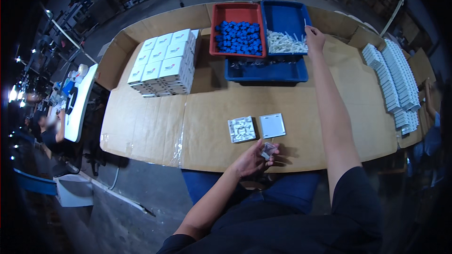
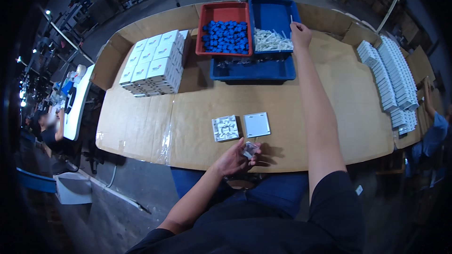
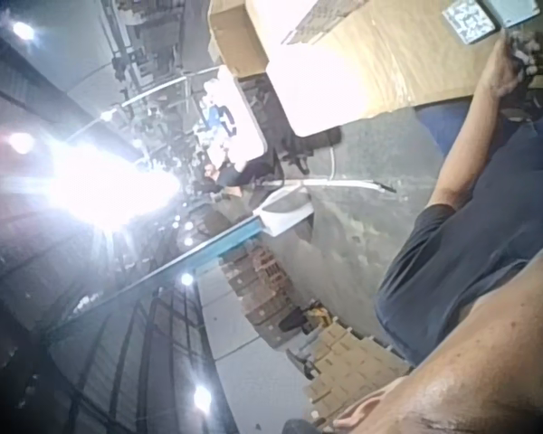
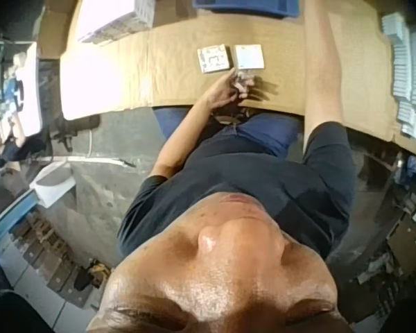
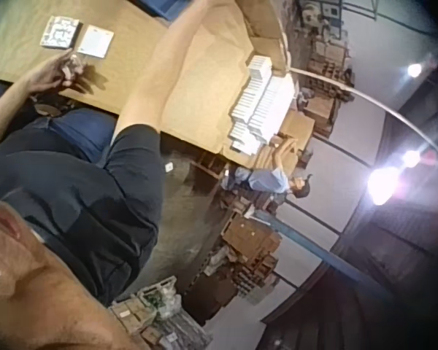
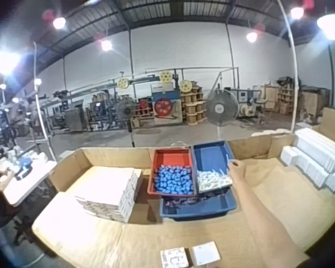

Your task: The recorder is assembling small electronic or mechanical units by placing components inside a white housing and securing them.

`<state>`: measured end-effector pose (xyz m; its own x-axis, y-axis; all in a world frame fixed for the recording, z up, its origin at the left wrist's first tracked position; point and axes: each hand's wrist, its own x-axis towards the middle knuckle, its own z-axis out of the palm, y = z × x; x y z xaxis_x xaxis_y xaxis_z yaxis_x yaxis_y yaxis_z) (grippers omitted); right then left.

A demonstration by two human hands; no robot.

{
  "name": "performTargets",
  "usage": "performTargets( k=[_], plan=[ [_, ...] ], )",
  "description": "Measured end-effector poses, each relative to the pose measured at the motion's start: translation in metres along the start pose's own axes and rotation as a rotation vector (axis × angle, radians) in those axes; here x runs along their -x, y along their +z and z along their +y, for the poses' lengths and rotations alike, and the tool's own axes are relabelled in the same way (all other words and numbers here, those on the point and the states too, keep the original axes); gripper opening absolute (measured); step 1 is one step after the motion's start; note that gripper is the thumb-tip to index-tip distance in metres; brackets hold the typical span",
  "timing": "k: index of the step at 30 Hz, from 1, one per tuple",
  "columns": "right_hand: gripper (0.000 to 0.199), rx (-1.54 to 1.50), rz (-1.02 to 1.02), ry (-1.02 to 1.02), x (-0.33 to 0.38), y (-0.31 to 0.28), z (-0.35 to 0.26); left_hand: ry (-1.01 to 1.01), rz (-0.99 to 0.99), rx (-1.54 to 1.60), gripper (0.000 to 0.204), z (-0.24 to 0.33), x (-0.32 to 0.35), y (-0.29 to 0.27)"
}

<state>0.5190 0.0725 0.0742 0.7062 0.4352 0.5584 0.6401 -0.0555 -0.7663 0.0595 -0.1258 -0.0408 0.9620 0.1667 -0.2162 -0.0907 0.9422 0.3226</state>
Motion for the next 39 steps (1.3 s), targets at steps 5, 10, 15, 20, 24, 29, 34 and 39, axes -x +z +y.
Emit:
performTargets(
  k=[5,10,15,20,24,29,34,39],
  plan=[
    [0.020,-1.157,-0.278,0.398,0.066,-0.074,-0.086,0.014,0.057,-0.062,0.060,-0.004,0.013,-0.001],
    [0.017,-1.158,-0.312,0.411,0.114,-0.134,-0.117,0.022,0.143,-0.091,0.062,-0.006,0.011,0.006],
    [0.017,-0.677,-0.445,0.480,0.216,-0.160,-0.117,0.077,0.038,-0.032,0.064,-0.007,0.007,0.001],
    [0.014,-0.495,-0.652,0.583,0.293,-0.179,-0.107,0.158,0.035,-0.039,0.061,-0.005,0.011,0.003],
    [0.011,-0.369,-0.670,0.460,0.307,-0.188,-0.120,0.161,0.033,-0.030,0.061,-0.005,0.014,0.002],
    [0.010,-0.293,-0.802,0.344,0.309,-0.197,-0.133,0.132,-0.048,0.034,0.060,-0.008,0.011,0.003],
    [0.010,-0.175,-0.950,0.262,0.319,-0.184,-0.152,0.121,-0.049,0.034,0.058,-0.008,0.013,0.001],
    [0.010,-0.171,-0.953,0.206,0.323,-0.176,-0.154,0.105,-0.027,0.020,0.058,-0.009,0.014,0.001]
  ],
)
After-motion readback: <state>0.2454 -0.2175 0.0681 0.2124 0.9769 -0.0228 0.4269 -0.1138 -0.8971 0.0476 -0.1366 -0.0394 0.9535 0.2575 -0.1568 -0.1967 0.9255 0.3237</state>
